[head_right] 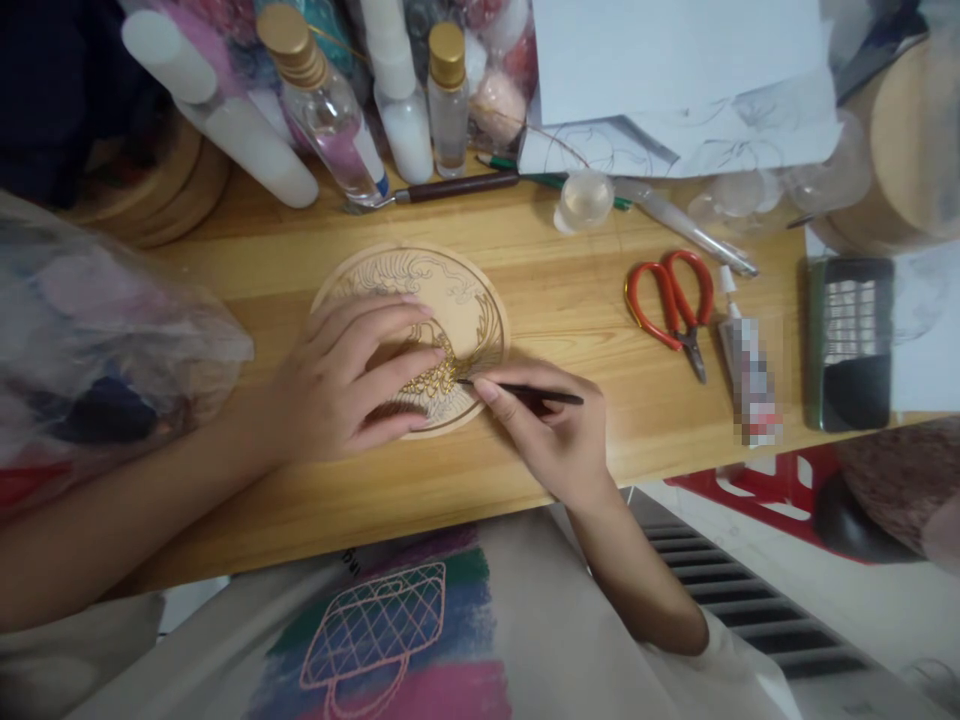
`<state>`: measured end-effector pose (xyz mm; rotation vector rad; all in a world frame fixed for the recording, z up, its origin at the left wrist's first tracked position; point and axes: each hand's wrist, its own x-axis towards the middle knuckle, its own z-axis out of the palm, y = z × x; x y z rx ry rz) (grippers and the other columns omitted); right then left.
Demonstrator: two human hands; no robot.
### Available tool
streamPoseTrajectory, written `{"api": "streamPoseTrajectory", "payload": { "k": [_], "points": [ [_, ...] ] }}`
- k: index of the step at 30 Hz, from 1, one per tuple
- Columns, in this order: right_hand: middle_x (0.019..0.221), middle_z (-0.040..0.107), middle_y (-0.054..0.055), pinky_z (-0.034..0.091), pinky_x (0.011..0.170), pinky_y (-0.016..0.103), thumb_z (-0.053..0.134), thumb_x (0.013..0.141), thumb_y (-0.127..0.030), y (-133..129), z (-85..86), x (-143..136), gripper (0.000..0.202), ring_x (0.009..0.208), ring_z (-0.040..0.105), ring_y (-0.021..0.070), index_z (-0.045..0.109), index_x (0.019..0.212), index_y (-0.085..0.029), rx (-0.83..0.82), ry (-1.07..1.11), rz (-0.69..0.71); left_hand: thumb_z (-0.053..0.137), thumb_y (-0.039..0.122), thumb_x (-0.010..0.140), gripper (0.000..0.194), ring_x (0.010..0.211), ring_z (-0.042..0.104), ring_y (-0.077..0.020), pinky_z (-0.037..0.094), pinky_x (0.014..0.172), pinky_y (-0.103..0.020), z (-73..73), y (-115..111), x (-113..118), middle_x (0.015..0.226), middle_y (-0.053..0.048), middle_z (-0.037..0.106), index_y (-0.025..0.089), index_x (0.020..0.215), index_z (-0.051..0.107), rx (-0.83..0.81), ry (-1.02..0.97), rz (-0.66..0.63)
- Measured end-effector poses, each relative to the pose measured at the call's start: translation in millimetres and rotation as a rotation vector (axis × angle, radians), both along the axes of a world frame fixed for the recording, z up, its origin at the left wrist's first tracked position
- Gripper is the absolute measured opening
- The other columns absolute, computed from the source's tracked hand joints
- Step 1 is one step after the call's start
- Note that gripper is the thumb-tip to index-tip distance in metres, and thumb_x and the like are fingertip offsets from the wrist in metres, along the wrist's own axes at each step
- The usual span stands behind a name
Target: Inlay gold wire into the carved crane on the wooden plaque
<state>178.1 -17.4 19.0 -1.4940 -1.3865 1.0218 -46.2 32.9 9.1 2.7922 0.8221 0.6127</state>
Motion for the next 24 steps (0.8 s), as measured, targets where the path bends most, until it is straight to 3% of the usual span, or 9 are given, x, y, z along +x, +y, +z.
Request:
{"api": "streamPoseTrajectory", "payload": {
  "k": [7,13,18,24],
  "points": [
    [0.081,0.078,-0.002,0.062,0.068,0.028,0.076,0.081,-0.021,-2.5,-1.7,3.3,0.009,0.07,0.073,0.0153,0.077,0.087,-0.028,0.015,0.063,0.024,0.056,0.043,0.093,0.037,0.129,0.053,-0.0346,0.043,0.107,-0.053,2.7,-0.2,-0.2,0.133,-0.018,0.059,0.016,0.117,0.063,-0.028,0.034,0.018],
    [0.078,0.077,-0.004,0.06,0.064,0.024,0.076,0.081,-0.019,-4.5,-2.1,8.2,0.012,0.068,0.072,0.0131,0.077,0.086,-0.03,0.034,0.149,0.064,0.056,0.042,0.093,0.036,0.121,0.057,-0.0334,0.047,0.103,-0.05,1.6,1.0,0.3,0.124,-0.018,0.064,0.012,0.112,0.063,0.063,-0.023,0.004],
    [0.081,0.078,-0.003,0.061,0.068,0.024,0.076,0.081,-0.018,-4.5,-2.8,3.2,0.012,0.071,0.073,0.0128,0.077,0.086,-0.028,0.062,0.055,-0.036,0.057,0.04,0.092,0.034,0.119,0.059,-0.034,0.049,0.101,-0.051,2.4,1.2,0.2,0.122,-0.017,0.064,0.012,0.112,0.062,0.068,-0.026,0.003],
    [0.086,0.078,-0.002,0.06,0.073,0.023,0.074,0.081,-0.016,-2.6,-4.0,-0.6,0.013,0.077,0.073,0.0125,0.077,0.088,-0.026,0.113,-0.01,-0.018,0.054,0.04,0.094,0.032,0.121,0.057,-0.0317,0.049,0.102,-0.049,1.5,0.5,-1.3,0.124,-0.015,0.063,0.016,0.114,0.06,0.072,-0.005,0.018]
  ]
}}
